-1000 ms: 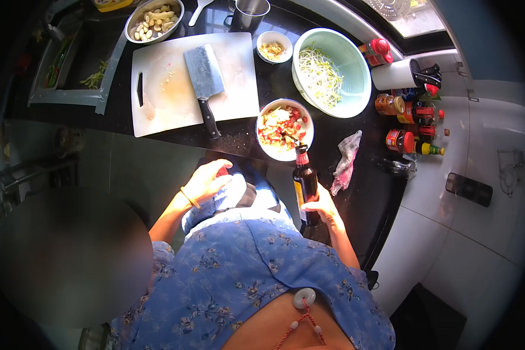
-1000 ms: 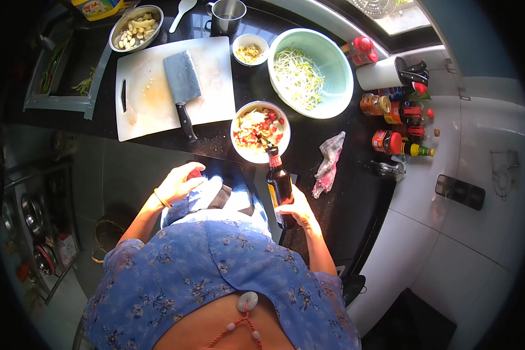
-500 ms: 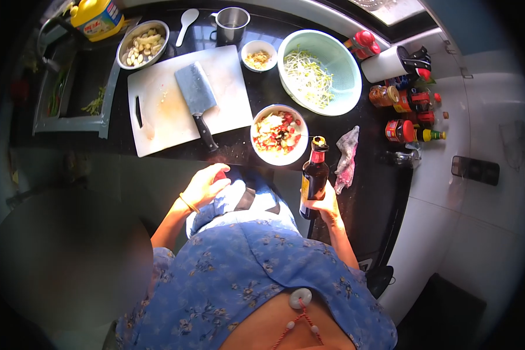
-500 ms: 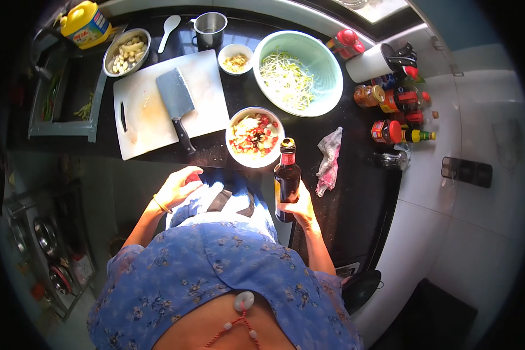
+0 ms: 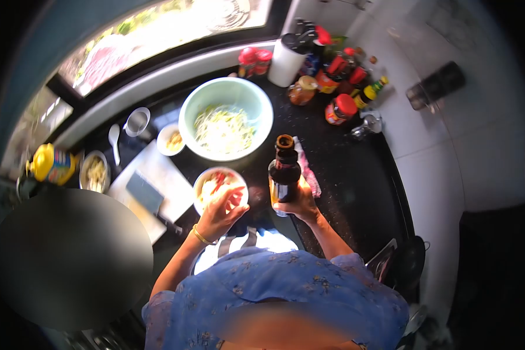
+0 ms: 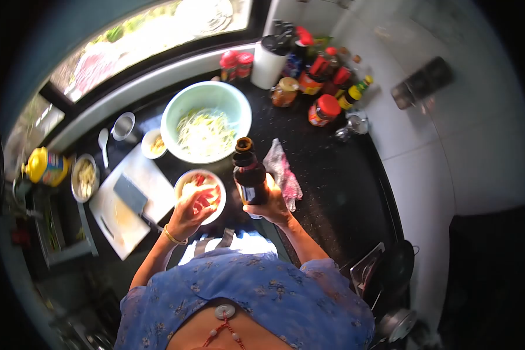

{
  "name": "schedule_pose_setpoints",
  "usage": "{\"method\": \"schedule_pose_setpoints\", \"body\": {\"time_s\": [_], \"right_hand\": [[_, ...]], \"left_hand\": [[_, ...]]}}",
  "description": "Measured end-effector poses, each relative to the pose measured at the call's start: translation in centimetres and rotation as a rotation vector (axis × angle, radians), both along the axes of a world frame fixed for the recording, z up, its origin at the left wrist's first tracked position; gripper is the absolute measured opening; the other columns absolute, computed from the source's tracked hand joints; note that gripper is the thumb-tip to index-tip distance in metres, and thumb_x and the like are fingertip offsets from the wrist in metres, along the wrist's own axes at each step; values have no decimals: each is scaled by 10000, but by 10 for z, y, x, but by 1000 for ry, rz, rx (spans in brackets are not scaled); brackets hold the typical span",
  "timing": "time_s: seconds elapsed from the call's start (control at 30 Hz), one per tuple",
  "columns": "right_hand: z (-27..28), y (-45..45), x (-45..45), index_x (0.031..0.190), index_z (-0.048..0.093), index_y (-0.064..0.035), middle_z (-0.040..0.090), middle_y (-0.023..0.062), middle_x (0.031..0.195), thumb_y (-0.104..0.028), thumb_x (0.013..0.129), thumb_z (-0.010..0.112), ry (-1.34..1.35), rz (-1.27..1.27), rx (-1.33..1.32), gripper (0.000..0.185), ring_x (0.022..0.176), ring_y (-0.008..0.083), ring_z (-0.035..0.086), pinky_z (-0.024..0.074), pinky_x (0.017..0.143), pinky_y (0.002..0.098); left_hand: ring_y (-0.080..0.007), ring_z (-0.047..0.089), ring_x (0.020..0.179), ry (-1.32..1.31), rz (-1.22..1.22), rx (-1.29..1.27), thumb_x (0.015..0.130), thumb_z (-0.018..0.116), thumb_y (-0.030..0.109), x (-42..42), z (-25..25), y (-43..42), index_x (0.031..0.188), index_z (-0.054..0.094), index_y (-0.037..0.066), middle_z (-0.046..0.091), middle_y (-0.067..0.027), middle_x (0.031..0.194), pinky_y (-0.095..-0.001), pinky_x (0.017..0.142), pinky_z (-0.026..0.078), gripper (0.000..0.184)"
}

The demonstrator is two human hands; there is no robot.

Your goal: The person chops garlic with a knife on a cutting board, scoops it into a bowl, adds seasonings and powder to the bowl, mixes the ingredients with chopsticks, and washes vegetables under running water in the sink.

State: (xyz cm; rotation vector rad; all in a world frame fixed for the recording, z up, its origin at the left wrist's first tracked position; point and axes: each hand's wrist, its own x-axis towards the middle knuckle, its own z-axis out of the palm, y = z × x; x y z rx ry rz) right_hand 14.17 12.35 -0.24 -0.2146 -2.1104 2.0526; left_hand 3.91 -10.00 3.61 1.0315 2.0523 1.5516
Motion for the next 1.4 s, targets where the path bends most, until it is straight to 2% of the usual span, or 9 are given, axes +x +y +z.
{"method": "schedule_pose_setpoints", "body": {"time_s": [0.23,0.3,0.37,0.47,0.57,0.63,0.87,1.1,1.4], "right_hand": [[16,58,-25,1214,444,-11,593,72,884,-122,601,750,131,-306,301,694,798,158,609,487,752,301],[7,77,-34,1224,428,-17,592,61,868,-112,602,754,134,-346,273,708,766,151,606,489,746,298],[4,96,-47,1234,410,-27,588,60,867,-106,603,756,167,-384,243,724,749,159,602,492,740,303],[18,138,-65,1262,349,-16,545,106,1065,-146,619,797,197,-389,111,795,989,163,535,434,861,315],[32,183,-77,1305,344,-20,425,177,1259,-142,636,768,402,-556,365,802,1182,325,413,314,991,400],[35,211,-70,1304,354,-12,449,177,1247,-116,665,748,389,-658,483,758,1170,320,436,327,991,402],[-24,210,-29,1230,442,-1,616,119,1000,-39,748,688,103,-599,16,542,886,197,610,482,820,328],[-74,203,-5,1187,487,-5,633,109,968,-55,798,646,-117,-528,-247,423,850,181,618,499,790,316],[-132,227,29,1119,518,34,641,131,902,-48,825,608,-207,-681,-494,318,789,179,640,516,729,291]], "left_hand": [[-125,540,897,371,-61,164,687,763,109,-51,60,177,1219,497,73,546,-59,1051,-267,796,455,596],[-95,541,799,-238,-158,171,702,750,115,-52,73,216,1133,535,80,557,-20,958,-255,733,465,483],[-72,548,770,-229,-148,99,732,727,92,-59,77,251,1002,581,65,589,1,871,-244,727,466,308],[-66,565,790,-224,-252,230,762,706,81,-73,93,299,875,584,45,617,-13,838,-239,721,467,170],[-102,594,854,-139,-264,172,803,674,93,-102,124,342,901,607,52,640,-45,893,-248,756,481,126],[-104,602,848,-101,-228,170,806,671,117,-117,161,374,904,604,54,641,-40,888,-242,748,475,134],[-63,535,704,376,-124,436,753,703,101,-204,213,514,836,600,38,585,20,765,-216,681,444,146],[-96,562,684,106,-50,542,699,748,106,-291,119,654,809,578,53,593,3,752,-260,662,481,209],[-76,550,711,42,-70,118,715,758,197,-324,12,709,827,618,68,602,20,767,-241,678,450,220]]}}
